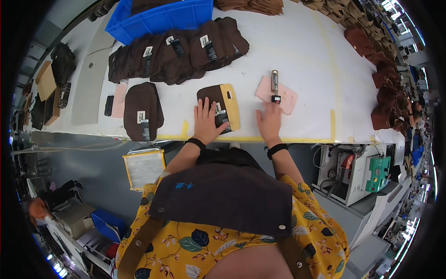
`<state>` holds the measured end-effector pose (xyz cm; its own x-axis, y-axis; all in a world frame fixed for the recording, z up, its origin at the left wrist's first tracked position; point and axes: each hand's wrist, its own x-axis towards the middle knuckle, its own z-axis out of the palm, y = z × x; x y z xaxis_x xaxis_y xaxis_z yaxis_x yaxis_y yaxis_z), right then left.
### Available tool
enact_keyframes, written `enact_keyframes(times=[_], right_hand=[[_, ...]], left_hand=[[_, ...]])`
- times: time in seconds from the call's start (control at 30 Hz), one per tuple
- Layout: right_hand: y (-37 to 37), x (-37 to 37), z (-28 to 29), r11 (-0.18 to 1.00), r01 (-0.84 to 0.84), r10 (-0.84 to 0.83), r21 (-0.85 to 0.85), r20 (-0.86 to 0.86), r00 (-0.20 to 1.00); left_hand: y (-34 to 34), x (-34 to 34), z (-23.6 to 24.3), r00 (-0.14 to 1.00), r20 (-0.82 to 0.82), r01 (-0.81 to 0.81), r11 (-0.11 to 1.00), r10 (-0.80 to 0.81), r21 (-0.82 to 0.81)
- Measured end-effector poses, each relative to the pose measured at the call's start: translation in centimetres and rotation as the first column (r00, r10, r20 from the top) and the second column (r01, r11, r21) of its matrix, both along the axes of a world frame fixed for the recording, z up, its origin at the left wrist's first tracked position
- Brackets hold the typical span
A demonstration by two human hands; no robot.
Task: Using a hand-held mechanical tool to set rivets or punch holes into leather bag components in a workshop.
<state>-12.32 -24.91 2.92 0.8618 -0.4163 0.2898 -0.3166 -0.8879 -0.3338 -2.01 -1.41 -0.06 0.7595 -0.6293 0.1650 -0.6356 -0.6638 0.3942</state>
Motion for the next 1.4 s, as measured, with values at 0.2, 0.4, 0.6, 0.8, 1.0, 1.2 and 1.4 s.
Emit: enact_keyframes(times=[0.2,0.4,0.6,0.8,1.0,1.2,1.4], right_hand=[[-3.0,-0.5,-1.0,0.869,0.45,-0.441,0.205,-0.089,0.893],[4.2,-1.5,1.9,0.796,0.075,0.022,0.601,-0.152,0.988],[6.5,1.1,1.3,0.806,-0.037,0.158,0.591,-0.154,0.975],[8.2,-3.5,2.5,0.917,-0.057,0.196,0.395,-0.322,0.926],[7.1,-0.1,2.2,0.928,-0.049,0.197,0.37,-0.375,0.906],[6.7,2.5,2.1,0.927,-0.072,0.206,0.369,-0.338,0.918],[8.4,-8.0,3.8,0.928,-0.006,0.188,0.373,-0.455,0.87]], left_hand=[[-0.1,-0.5,1.7,0.964,-0.115,0.234,0.971,-0.239,-0.055],[-0.2,-2.2,0.5,0.95,-0.097,0.255,0.914,-0.298,-0.314],[0.7,-2.9,-0.2,0.92,-0.117,0.313,0.88,-0.374,-0.357],[0.1,-3.9,1.1,0.995,-0.068,0.038,0.932,-0.067,-0.361],[-0.4,-3.9,0.9,0.978,-0.023,0.194,0.951,-0.206,-0.239],[-0.5,-4.5,0.9,0.934,-0.139,0.232,0.853,-0.33,-0.467],[0.1,-4.7,0.5,0.952,-0.173,0.137,0.858,-0.252,-0.494]])
